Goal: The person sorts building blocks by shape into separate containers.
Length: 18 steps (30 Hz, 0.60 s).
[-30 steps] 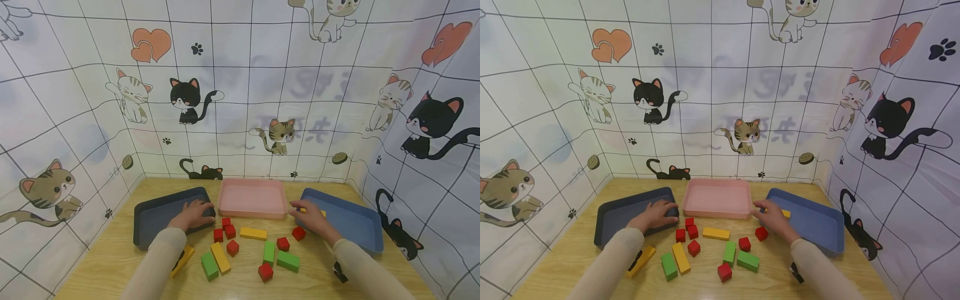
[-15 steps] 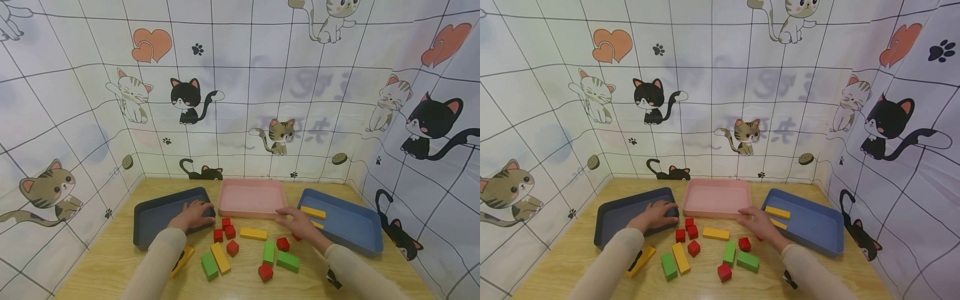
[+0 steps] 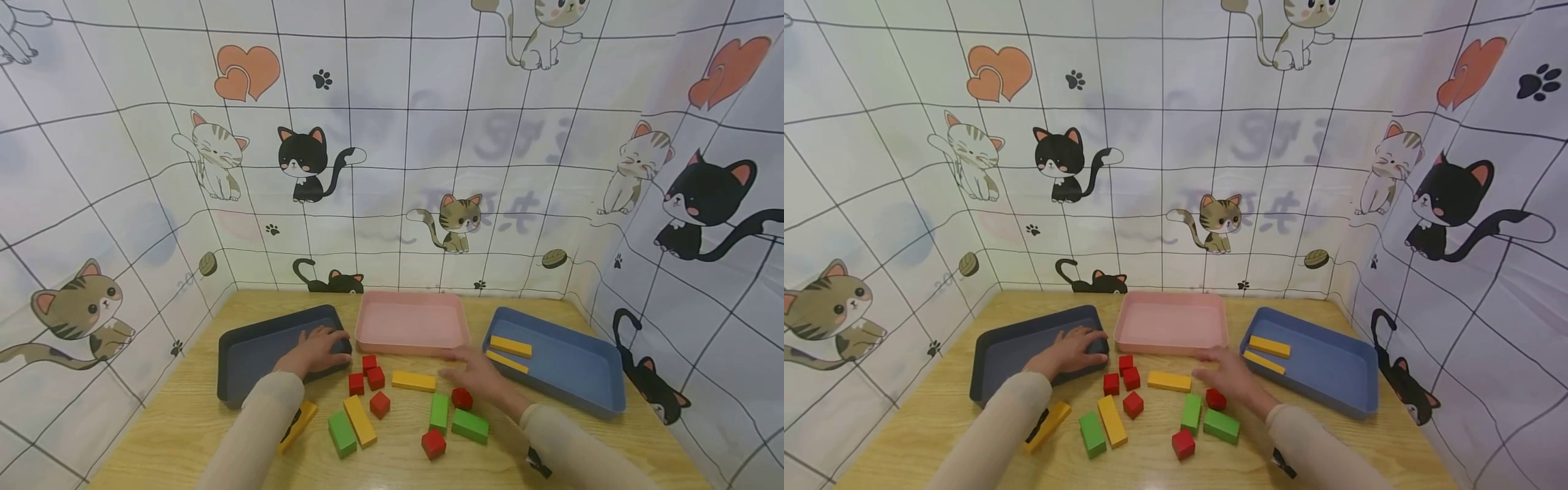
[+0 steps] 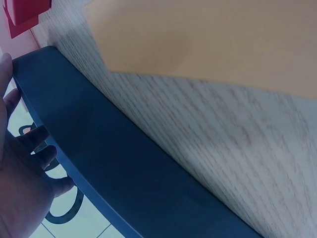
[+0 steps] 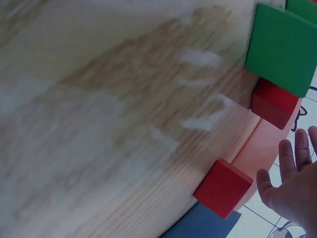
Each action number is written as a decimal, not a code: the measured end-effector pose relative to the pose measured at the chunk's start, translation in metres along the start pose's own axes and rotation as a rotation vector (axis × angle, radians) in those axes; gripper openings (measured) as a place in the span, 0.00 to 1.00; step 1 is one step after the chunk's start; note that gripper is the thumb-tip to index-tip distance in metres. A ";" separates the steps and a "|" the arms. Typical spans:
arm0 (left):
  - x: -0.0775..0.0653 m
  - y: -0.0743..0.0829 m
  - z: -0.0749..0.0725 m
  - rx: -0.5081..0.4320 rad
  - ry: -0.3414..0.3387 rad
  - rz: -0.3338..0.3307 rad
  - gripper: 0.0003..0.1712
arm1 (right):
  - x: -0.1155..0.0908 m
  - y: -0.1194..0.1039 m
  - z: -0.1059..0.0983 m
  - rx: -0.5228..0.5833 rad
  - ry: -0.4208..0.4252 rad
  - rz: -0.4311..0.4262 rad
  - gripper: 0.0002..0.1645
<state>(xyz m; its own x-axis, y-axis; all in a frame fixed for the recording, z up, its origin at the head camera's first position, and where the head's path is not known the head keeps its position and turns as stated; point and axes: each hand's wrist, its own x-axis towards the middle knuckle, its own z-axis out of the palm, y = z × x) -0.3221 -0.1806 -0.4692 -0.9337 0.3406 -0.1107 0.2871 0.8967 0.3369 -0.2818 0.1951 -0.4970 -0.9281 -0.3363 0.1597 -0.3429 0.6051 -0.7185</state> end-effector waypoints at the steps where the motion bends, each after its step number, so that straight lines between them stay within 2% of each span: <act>1: 0.000 0.000 0.000 0.001 0.000 -0.001 0.34 | 0.000 0.000 0.001 0.009 -0.011 -0.006 0.25; 11: 0.000 0.000 0.000 0.008 -0.003 -0.004 0.34 | 0.001 0.001 0.015 0.019 -0.070 -0.062 0.27; 18: 0.001 0.000 0.000 0.010 -0.003 -0.005 0.34 | 0.005 0.000 0.024 -0.001 -0.118 -0.024 0.28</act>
<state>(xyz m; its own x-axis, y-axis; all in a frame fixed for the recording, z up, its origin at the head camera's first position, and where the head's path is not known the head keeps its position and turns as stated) -0.3231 -0.1804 -0.4697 -0.9344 0.3370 -0.1152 0.2847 0.9011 0.3271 -0.2827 0.1759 -0.5122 -0.8962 -0.4332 0.0962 -0.3651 0.5964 -0.7149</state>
